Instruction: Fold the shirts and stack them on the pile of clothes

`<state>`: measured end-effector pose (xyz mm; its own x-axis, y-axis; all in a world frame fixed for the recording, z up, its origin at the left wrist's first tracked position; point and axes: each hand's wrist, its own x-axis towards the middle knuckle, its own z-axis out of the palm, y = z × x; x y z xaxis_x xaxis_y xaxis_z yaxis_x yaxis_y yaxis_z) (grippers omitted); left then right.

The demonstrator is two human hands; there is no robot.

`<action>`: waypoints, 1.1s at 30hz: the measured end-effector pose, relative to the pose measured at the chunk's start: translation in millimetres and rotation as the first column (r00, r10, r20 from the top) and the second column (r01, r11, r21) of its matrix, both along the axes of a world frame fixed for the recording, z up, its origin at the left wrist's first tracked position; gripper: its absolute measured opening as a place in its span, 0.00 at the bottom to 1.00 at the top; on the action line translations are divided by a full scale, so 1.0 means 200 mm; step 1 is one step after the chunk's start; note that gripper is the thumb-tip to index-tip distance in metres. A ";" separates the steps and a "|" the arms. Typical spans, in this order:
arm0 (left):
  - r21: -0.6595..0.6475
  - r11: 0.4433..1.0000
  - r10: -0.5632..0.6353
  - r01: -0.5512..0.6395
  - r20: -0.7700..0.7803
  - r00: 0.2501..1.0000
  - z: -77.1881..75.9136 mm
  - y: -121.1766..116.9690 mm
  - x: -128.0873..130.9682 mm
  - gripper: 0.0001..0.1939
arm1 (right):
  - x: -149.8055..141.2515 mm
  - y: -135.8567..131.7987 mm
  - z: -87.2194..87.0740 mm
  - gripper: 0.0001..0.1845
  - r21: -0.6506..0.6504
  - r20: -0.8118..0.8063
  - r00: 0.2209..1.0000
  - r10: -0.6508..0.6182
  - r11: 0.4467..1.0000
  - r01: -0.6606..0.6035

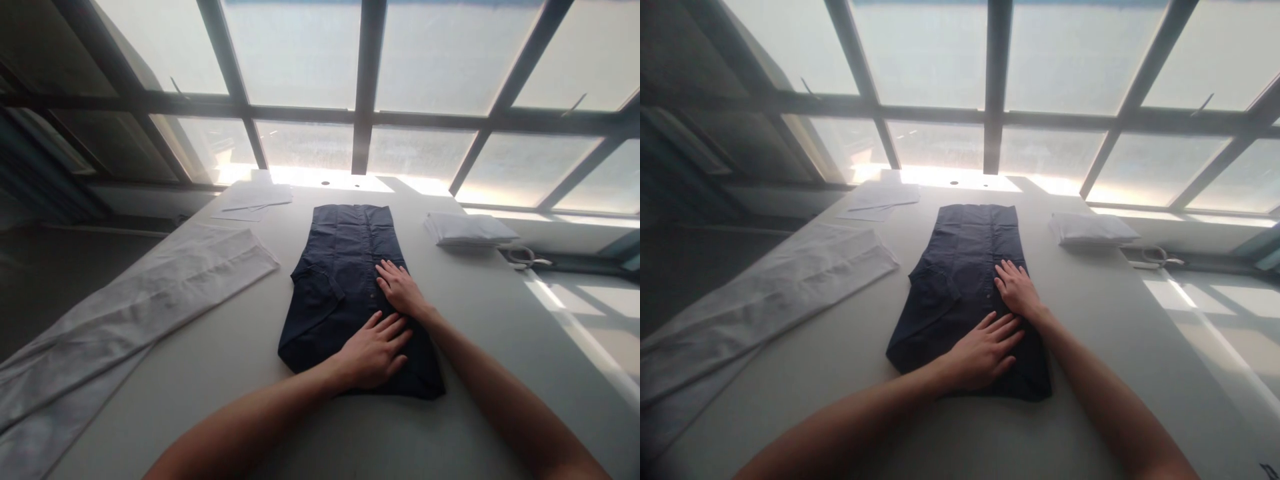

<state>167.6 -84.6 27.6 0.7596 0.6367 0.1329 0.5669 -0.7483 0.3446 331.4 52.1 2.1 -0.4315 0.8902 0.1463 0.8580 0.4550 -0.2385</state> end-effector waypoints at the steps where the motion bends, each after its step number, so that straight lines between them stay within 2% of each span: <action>1: -0.006 1.000 0.001 -0.001 0.000 1.000 0.00 0.00 0.00 0.29 | 0.00 0.00 0.00 0.30 0.002 0.000 1.000 -0.003 1.000 0.003; 7: -0.023 1.000 0.000 0.000 -0.004 1.000 -0.01 -0.01 -0.02 0.28 | -0.01 -0.01 0.01 0.30 0.008 -0.007 1.000 -0.012 1.000 0.012; 12: -0.051 0.998 -0.029 0.027 -0.031 0.999 0.07 -0.06 -0.16 0.31 | -0.01 -0.02 0.01 0.29 0.000 -0.021 1.000 -0.014 1.000 0.014; 14: -0.028 0.998 0.065 -0.065 -0.004 0.998 0.11 -0.08 -0.26 0.31 | -0.01 -0.01 0.01 0.29 -0.011 -0.033 0.999 -0.010 1.000 0.010; 16: 0.003 0.965 0.261 -0.262 0.068 0.963 0.13 -0.07 -0.40 0.28 | -0.01 -0.01 0.00 0.29 -0.019 -0.044 0.999 -0.006 1.000 0.005; 17: 0.012 0.922 0.382 -0.386 0.118 0.916 0.13 -0.06 -0.48 0.27 | -0.01 -0.01 0.00 0.30 -0.019 -0.048 0.999 -0.005 1.000 0.004; 19: -0.007 0.793 0.596 -0.609 0.217 0.773 0.10 -0.04 -0.64 0.24 | -0.01 -0.01 0.00 0.30 -0.016 -0.051 0.999 -0.007 1.000 0.006; 21: -0.099 0.674 0.724 -0.732 0.288 0.627 0.06 -0.04 -0.78 0.24 | -0.01 -0.02 0.00 0.30 -0.008 -0.050 0.999 -0.008 1.000 0.007; 22: -0.185 0.622 0.770 -0.761 0.320 0.552 0.04 -0.04 -0.84 0.25 | -0.01 -0.02 0.00 0.30 -0.004 -0.049 0.999 -0.007 1.000 0.007; 24: -0.415 0.527 0.844 -0.742 0.363 0.396 0.01 -0.05 -0.91 0.30 | -0.01 -0.02 0.00 0.30 0.001 -0.050 0.999 -0.006 1.000 0.006; 27: -0.726 0.413 0.909 -0.550 0.369 0.196 0.01 -0.06 -0.92 0.39 | -0.01 -0.02 0.00 0.30 0.002 -0.057 0.998 -0.006 1.000 0.006; 30: -0.831 0.386 0.920 -0.401 0.379 0.101 0.04 -0.06 -0.88 0.39 | -0.01 -0.02 -0.01 0.30 -0.003 -0.057 0.998 -0.011 1.000 0.011; 33: -0.841 0.387 0.919 -0.379 0.386 0.081 0.05 -0.05 -0.86 0.37 | -0.01 -0.02 -0.01 0.30 -0.003 -0.058 0.998 -0.014 1.000 0.014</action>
<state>-5.3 -95.6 37.9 -0.3021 0.9338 -0.1916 0.0115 0.2045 0.9788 328.8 48.7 -0.3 -0.4100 0.8963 0.1687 0.8489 0.4427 -0.2889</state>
